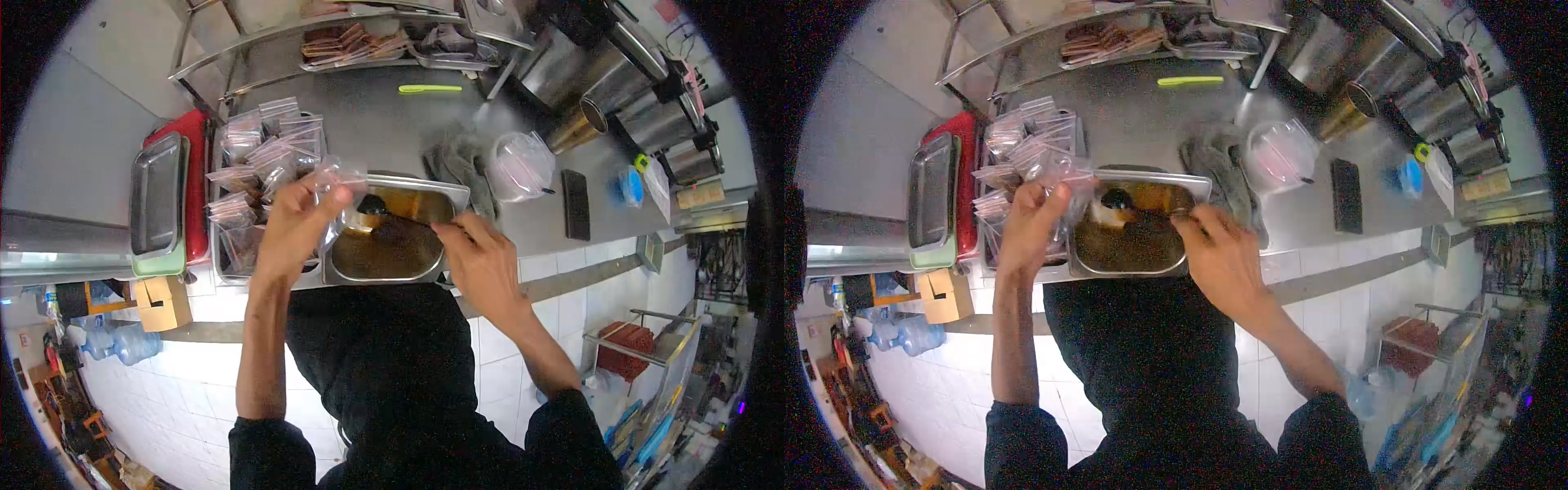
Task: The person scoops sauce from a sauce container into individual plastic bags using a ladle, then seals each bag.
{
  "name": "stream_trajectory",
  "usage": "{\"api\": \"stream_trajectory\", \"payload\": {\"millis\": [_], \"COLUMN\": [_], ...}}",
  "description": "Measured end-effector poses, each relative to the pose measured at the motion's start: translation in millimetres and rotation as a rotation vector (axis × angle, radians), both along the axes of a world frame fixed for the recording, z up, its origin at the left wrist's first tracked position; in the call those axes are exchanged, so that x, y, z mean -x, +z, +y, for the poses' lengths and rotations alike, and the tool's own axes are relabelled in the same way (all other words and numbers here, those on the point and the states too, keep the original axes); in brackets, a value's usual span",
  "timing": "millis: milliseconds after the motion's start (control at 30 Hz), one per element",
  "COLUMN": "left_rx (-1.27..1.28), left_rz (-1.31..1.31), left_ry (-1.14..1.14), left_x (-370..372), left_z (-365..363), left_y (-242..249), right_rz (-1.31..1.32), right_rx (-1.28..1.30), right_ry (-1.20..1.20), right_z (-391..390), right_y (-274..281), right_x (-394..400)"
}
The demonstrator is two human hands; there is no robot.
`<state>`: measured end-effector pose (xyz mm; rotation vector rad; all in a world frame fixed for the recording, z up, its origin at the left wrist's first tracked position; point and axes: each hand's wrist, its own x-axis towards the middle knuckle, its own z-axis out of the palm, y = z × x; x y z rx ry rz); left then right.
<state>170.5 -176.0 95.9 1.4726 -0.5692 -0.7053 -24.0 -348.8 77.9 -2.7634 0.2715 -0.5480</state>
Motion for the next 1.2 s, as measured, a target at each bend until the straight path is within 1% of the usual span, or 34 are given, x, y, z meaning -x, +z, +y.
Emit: {"api": "stream_trajectory", "payload": {"millis": [33, 67, 133, 167, 200, 233, 300, 333, 367, 433, 467, 500, 567, 600, 667, 700, 767, 800, 867, 933, 967, 1000, 1167, 1200], "left_rx": [0.026, 0.051, 0.102, 0.152, 0.153, 0.156, 0.149, 0.101, 0.107, 0.277, 0.302, 0.306, 0.267, 0.268, 0.075, 0.080, 0.122, 0.128, 0.137, 0.142, 0.133, 0.126, 0.187, 0.192], "left_rz": [0.005, 0.011, 0.014, 0.025, 0.082, 0.081, 0.040, 0.064, 0.053, -0.217, -0.182, -0.203, -0.226, -0.239, -0.151, -0.148, -0.128, -0.074, -0.043, -0.014, -0.051, -0.089, -0.100, -0.062], "left_ry": [0.011, 0.022, 0.043, 0.054, 0.102, 0.102, 0.165, 0.167, 0.175, 0.425, 0.460, 0.477, 0.405, 0.429, 0.403, 0.420, 0.418, 0.425, 0.411, 0.393, 0.380, 0.366, 0.382, 0.382], "left_x": [1, 2, 3, 5, 8, 9, 9, 9, 9, 12, 16, 20, 29, 37, 53, 58, 67, 73, 79, 84, 85, 86, 96, 98], "left_z": [2, 5, 13, 14, 16, 18, 22, 26, 26, 25, 32, 40, 58, 65, 75, 77, 76, 74, 75, 77, 78, 78, 73, 75], "left_y": [-4, -8, -14, -18, -25, -28, -31, -32, -32, -31, -31, -32, -34, -32, -23, -24, -24, -16, -12, -16, -23, -28, -39, -41], "right_rz": [-0.008, -0.015, -0.124, -0.128, -0.110, -0.091, -0.085, -0.076, -0.084, -0.102, -0.095, -0.109, -0.163, -0.169, -0.010, -0.005, -0.054, -0.048, 0.121, 0.117, 0.104, 0.107, 0.114, 0.140], "right_rx": [-0.090, -0.090, -0.289, -0.283, -0.361, -0.442, -0.455, -0.471, -0.468, -0.399, -0.458, -0.459, -0.304, -0.305, -0.408, -0.401, -0.275, -0.267, -0.376, -0.402, -0.433, -0.428, -0.356, -0.414], "right_ry": [-0.076, -0.067, -0.201, -0.199, -0.182, -0.165, -0.189, -0.213, -0.202, -0.177, -0.196, -0.174, -0.084, -0.057, -0.160, -0.144, -0.085, -0.079, -0.135, -0.135, -0.136, -0.140, -0.104, -0.127], "right_z": [5, 10, 17, 15, 13, 11, 14, 16, 15, 13, 13, 10, 2, 2, 2, 0, -5, -6, -7, -8, -9, -10, -14, -12], "right_y": [1, 2, 8, 4, -7, -16, -28, -29, -28, -24, -22, -23, -26, -24, -16, -18, -21, -19, -12, -13, -15, -17, -15, -11], "right_x": [-1, -3, -7, -9, -11, -13, -16, -18, -20, -22, -24, -25, -27, -29, -29, -31, -33, -33, -35, -37, -37, -38, -40, -42]}}
